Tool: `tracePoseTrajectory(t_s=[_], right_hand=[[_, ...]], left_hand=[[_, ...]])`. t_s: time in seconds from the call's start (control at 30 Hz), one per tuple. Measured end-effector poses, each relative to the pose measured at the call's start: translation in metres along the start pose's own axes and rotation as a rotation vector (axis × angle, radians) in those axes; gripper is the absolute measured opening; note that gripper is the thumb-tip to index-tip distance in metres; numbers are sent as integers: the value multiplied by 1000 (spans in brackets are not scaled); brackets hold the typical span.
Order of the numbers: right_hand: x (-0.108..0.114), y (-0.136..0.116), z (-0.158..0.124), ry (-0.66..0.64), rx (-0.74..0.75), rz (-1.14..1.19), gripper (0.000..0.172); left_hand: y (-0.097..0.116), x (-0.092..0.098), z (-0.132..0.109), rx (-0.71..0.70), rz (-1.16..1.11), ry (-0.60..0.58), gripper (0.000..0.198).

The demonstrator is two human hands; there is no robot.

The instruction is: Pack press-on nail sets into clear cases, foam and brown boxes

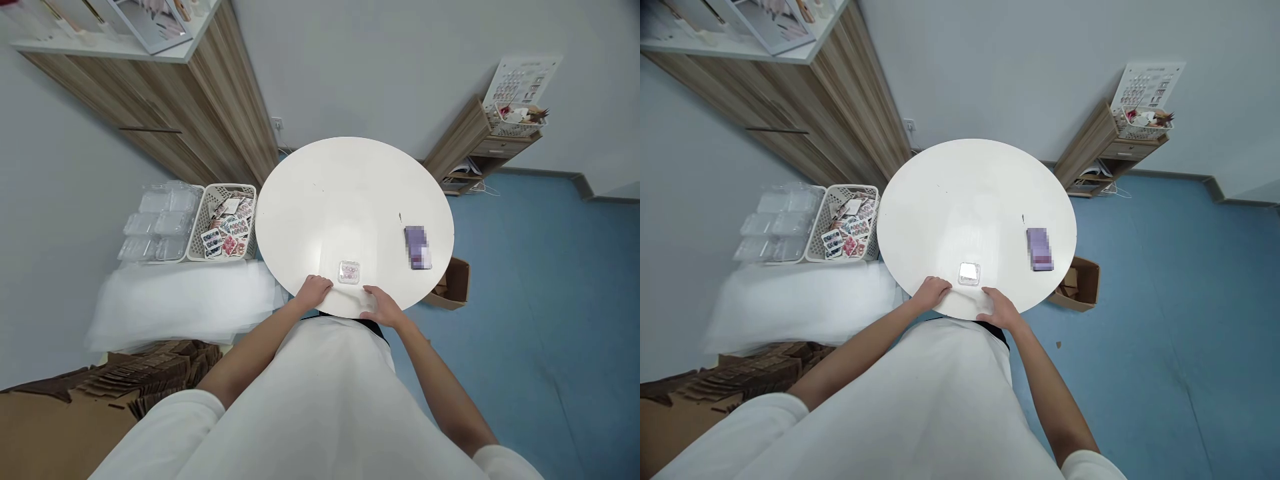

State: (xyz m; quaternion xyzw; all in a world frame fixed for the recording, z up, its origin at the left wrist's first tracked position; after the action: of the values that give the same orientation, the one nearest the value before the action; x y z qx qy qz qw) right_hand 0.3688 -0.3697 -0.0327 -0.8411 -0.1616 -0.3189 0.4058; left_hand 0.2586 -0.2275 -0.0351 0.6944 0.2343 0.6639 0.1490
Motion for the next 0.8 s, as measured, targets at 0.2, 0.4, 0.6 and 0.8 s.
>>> tracePoseTrajectory(t_s=[0.2, 0.4, 0.6, 0.8], right_hand=[[18, 32, 20, 156, -205, 131, 25], [28, 37, 42, 236, -338, 120, 26], [30, 37, 56, 271, -474, 8, 26], [25, 35, 63, 293, -518, -128, 27]], left_hand=[[-22, 9, 3, 132, -214, 83, 25], [-45, 11, 10, 288, -316, 147, 23], [-54, 10, 15, 396, -236, 141, 21], [-53, 9, 18, 440, -76, 61, 20]])
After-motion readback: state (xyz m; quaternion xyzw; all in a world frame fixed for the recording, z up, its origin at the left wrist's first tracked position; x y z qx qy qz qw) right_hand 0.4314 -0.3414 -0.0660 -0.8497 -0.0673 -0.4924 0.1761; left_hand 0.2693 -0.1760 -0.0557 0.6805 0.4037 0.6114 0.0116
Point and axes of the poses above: each hand's wrist, its own z-axis towards the middle knuckle, its own x-axis out of the back of the hand, y = z × x, the point moved 9 cm from there along z, towards the middle knuckle, and after that the axes turned 12 degrees about -x, right-handed, at the moved point
